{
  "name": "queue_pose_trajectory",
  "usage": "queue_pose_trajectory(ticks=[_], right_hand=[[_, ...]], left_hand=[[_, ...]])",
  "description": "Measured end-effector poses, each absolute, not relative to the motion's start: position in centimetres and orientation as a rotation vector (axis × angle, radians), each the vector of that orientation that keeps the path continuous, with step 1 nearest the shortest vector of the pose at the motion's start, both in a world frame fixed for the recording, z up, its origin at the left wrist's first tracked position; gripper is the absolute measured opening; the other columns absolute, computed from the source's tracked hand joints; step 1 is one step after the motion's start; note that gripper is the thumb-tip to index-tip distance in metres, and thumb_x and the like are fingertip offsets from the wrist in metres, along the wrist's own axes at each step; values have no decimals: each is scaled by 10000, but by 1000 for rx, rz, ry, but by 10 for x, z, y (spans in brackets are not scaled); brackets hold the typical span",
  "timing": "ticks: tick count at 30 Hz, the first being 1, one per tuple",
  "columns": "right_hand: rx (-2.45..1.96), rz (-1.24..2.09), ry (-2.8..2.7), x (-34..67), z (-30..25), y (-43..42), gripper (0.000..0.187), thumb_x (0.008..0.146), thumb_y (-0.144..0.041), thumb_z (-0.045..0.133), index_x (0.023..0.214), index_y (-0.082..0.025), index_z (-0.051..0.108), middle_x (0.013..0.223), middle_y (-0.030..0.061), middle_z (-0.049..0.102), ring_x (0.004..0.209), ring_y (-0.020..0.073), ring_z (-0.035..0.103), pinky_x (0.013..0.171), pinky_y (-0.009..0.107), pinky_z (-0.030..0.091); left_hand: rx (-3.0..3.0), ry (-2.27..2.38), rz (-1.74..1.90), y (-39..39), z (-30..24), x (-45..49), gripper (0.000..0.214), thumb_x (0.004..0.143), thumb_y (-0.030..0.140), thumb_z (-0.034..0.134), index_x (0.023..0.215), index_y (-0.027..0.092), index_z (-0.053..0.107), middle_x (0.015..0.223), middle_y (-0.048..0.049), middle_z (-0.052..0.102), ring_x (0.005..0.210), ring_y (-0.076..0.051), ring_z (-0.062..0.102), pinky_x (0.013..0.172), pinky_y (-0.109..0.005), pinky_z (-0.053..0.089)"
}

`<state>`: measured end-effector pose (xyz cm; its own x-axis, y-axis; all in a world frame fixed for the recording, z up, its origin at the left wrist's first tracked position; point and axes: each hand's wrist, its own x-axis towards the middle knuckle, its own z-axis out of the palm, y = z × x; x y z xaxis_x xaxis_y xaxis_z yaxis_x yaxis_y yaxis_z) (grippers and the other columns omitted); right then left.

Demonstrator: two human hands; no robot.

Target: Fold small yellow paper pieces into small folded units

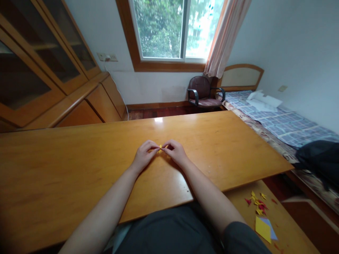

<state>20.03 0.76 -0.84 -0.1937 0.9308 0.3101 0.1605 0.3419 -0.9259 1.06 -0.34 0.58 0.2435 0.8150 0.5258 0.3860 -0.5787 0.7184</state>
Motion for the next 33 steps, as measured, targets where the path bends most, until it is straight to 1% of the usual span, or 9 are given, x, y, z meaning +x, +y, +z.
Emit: queue_pose_trajectory(ticks=[5, 11, 16, 19, 22, 25, 28, 33], right_hand=[[-998, 1029, -1592, 200, -8, 8, 202, 788, -396, 717, 823, -202, 670, 728, 13, 638, 616, 154, 559, 586, 266, 448], [-945, 874, -1679, 200, -6, 7, 148, 812, -349, 691, 815, -201, 683, 784, 25, 652, 664, 154, 561, 620, 267, 456], [-957, 838, -1680, 199, -4, 6, 115, 819, -319, 681, 859, -211, 683, 781, 17, 655, 641, 144, 562, 606, 263, 465], [-951, 858, -1643, 198, -6, 6, 172, 811, -315, 690, 946, -210, 668, 816, 19, 673, 635, 140, 574, 612, 265, 482], [-933, 871, -1604, 198, -7, 7, 244, 804, -306, 699, 1020, -203, 648, 847, 32, 685, 686, 151, 610, 656, 279, 502], [-918, 916, -1568, 199, -8, 8, 287, 800, -319, 705, 1051, -201, 633, 869, 43, 690, 776, 173, 649, 731, 305, 524], [-873, 1019, -1529, 198, -11, 9, 350, 791, -344, 714, 1098, -215, 605, 889, 38, 686, 822, 178, 662, 786, 323, 535], [-827, 1088, -1513, 197, -17, 11, 412, 773, -329, 733, 1144, -235, 577, 907, 27, 665, 842, 167, 660, 800, 318, 542]], left_hand=[[2012, 1088, 1328, -4, 6, 11, 90, 881, 245, 613, 839, 201, 680, 842, -32, 626, 826, -165, 600, 760, -286, 488], [2017, 1092, 1314, -1, 1, 11, 79, 878, 246, 624, 852, 194, 678, 841, -32, 622, 814, -162, 596, 746, -282, 492], [2055, 1111, 1296, 1, 0, 11, 84, 882, 250, 621, 869, 197, 685, 844, -36, 629, 819, -168, 600, 750, -288, 487], [2077, 1106, 1273, 1, 0, 11, 83, 882, 245, 619, 870, 195, 684, 847, -38, 633, 825, -171, 601, 762, -294, 487], [2088, 1095, 1249, 1, 1, 11, 85, 884, 242, 615, 879, 195, 685, 858, -39, 638, 838, -172, 602, 772, -295, 486], [2079, 1096, 1233, 0, 0, 11, 85, 884, 237, 613, 881, 195, 686, 863, -40, 636, 840, -170, 602, 764, -290, 489], [2067, 1118, 1240, 1, 0, 12, 77, 876, 234, 620, 874, 193, 684, 856, -37, 634, 826, -167, 603, 750, -285, 493], [2084, 1135, 1257, 0, 1, 11, 67, 872, 227, 623, 870, 191, 680, 847, -37, 635, 819, -168, 604, 750, -289, 494]])
